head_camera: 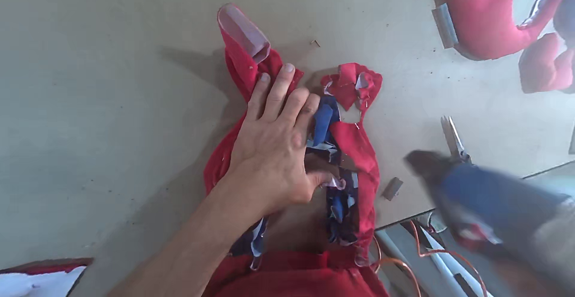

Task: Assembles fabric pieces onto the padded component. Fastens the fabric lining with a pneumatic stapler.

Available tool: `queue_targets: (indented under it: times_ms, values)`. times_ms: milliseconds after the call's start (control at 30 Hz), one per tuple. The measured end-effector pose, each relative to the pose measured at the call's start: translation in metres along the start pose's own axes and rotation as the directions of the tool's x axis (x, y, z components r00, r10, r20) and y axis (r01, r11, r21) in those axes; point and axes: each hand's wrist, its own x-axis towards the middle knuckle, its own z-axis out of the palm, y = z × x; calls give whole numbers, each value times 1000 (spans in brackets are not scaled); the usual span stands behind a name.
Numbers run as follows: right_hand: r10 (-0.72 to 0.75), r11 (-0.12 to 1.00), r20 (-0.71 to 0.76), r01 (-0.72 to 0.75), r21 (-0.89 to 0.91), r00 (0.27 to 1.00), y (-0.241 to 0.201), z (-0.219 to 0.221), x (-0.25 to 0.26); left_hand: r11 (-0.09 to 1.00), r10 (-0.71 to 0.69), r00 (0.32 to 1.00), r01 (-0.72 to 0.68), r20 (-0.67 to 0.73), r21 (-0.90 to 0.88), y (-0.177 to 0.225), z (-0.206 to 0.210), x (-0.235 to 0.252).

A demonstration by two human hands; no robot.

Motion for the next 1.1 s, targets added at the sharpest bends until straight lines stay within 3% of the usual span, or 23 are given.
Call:
queue_targets:
  times_ms: [100,233,533,867,1100]
  values:
    - [-65,985,125,84,-149,990,-8,34,18,1000,6,1000,-5,26,-26,-1,-2,2]
    - [-36,965,111,64,-256,993,-15,50,32,999,12,1000,-12,18,-35,-3,-2,2]
    - [-42,949,170,93,-301,985,-14,57,39,999,15,999,-14,28,-43,-4,-2,3]
    - [-83,943,107,113,-313,991,-18,70,37,999,44,998,-43,38,-26,-7,-2,2]
    - [-43,959,73,62,-278,996,-35,82,44,968,234,970,-227,64,-108,-39,-21,9]
